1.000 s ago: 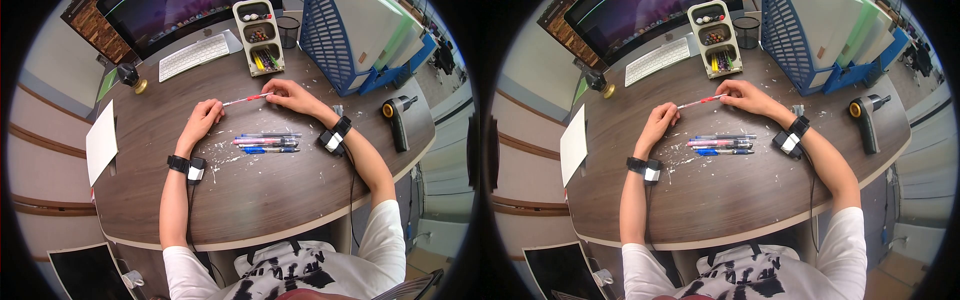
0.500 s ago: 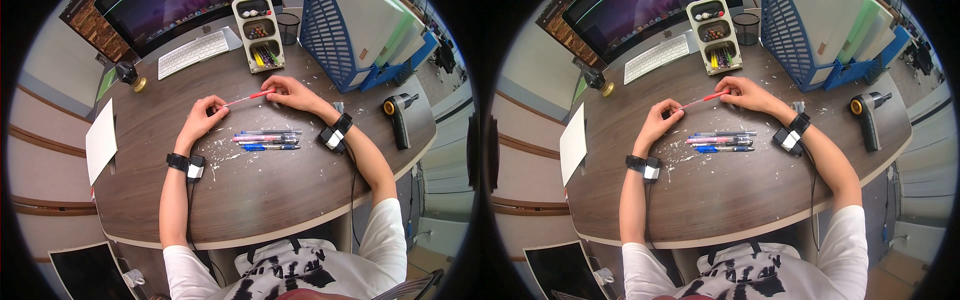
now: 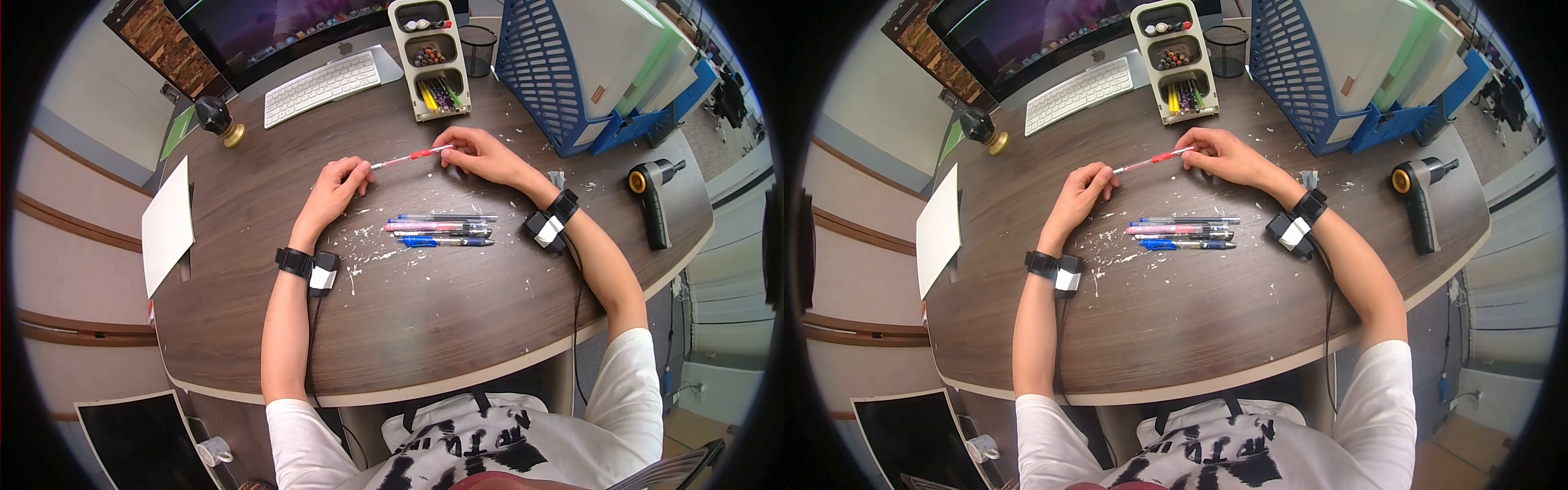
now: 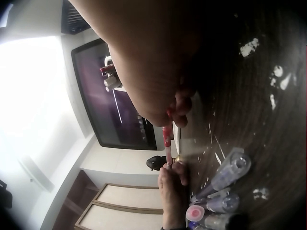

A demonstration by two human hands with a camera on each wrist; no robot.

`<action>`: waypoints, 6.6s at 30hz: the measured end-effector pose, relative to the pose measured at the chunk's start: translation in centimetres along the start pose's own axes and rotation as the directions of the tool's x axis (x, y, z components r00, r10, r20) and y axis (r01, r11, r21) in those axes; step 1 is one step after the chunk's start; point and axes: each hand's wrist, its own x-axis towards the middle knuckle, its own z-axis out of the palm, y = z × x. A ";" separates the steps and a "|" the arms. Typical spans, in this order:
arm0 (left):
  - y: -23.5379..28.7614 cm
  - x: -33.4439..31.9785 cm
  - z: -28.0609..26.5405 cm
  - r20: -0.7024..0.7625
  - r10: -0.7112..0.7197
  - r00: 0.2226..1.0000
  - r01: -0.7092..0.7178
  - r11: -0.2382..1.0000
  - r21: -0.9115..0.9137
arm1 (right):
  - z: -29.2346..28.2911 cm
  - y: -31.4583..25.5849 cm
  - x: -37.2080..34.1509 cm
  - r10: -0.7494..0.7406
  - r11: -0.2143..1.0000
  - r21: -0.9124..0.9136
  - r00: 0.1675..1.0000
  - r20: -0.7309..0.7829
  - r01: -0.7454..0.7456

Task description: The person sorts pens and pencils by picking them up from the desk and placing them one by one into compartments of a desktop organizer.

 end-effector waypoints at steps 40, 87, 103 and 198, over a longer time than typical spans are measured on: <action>-0.8 0.0 -0.1 -0.015 -0.052 0.999 0.053 0.998 0.024 | 0.0 0.3 0.1 -0.008 1.000 -0.025 1.000 -0.004 0.007; 0.1 -0.1 -0.2 0.016 0.012 1.000 -0.014 0.995 0.094 | 0.0 -0.6 -0.1 0.005 0.991 -0.130 1.000 0.023 -0.002; 0.9 -0.2 -0.3 0.053 -0.040 0.998 0.035 0.994 0.099 | -0.1 -0.9 -0.4 -0.022 0.996 0.081 0.998 -0.060 0.027; 0.1 0.0 0.3 -0.012 -0.007 1.000 0.007 1.000 -0.009 | 7.5 -6.8 -3.6 -0.178 0.367 -0.816 0.894 0.410 0.447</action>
